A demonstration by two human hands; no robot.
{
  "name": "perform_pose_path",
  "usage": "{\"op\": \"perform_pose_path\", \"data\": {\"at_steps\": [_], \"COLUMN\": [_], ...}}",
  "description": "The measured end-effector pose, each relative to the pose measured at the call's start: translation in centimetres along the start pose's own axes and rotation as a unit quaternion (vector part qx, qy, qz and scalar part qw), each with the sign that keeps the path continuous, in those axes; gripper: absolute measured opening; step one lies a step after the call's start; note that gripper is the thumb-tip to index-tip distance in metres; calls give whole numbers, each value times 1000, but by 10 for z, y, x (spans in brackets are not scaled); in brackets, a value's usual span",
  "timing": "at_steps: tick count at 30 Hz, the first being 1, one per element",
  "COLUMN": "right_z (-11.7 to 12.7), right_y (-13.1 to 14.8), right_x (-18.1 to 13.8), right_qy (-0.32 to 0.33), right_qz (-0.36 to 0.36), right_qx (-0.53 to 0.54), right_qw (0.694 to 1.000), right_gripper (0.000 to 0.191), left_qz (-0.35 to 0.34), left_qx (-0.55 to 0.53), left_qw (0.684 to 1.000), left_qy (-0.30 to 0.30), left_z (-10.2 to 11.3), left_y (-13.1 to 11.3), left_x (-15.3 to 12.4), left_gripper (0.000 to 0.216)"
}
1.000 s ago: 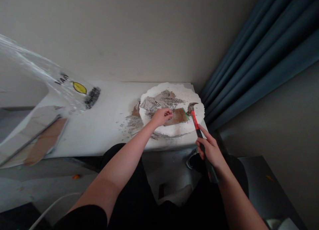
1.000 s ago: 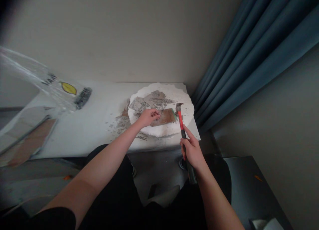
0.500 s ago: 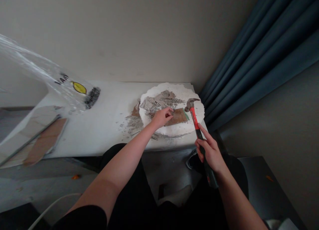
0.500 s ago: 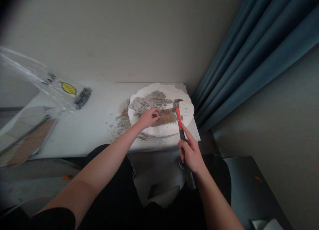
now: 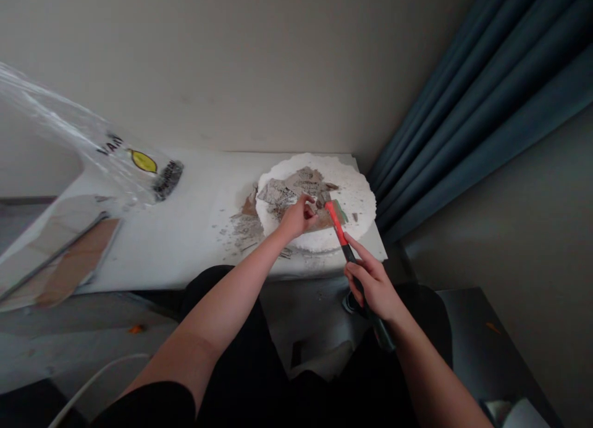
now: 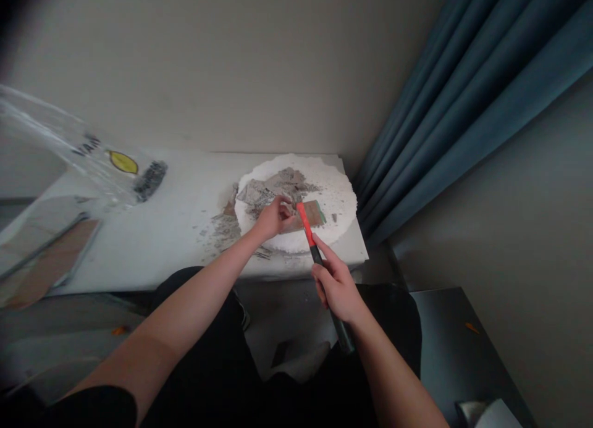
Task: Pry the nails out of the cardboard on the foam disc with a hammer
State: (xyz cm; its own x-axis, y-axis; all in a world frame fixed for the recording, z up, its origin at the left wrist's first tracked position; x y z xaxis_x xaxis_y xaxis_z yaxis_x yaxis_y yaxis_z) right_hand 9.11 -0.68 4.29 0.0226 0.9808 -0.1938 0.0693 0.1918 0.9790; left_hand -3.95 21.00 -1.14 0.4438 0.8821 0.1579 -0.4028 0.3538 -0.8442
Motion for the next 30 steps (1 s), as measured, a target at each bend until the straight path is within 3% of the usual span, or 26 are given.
{"op": "perform_pose_path", "data": {"at_steps": [19,30], "right_z": [-6,-8], "right_y": [-2,0], "right_x": [1,-2], "right_qy": [19,-2], "right_qz": [-10,2], "right_qx": [0,-13], "right_qw": [1000,1000], "right_gripper": [66,65], "left_qz": [-24,-37], "left_qx": [32,20], "left_qw": [999,999], "left_qy": [0,5], "left_z": [-2,-6], "left_y": [4,3], "left_x": [0,1], "left_gripper": [44,45]}}
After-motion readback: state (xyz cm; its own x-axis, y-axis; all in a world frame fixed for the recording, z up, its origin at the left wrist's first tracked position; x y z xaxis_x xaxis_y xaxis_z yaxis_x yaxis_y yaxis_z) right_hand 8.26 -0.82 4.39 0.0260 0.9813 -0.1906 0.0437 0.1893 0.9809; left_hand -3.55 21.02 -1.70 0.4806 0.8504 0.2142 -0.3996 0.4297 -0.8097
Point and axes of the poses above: each hand's wrist, its own x-axis towards the middle knuckle, its own z-axis out of the back of the hand, y = z × x, the point moved 6 cm from there along x, towards the middle knuckle, and after that the axes turned 3 degrees about -x, right-handed, at the moved point
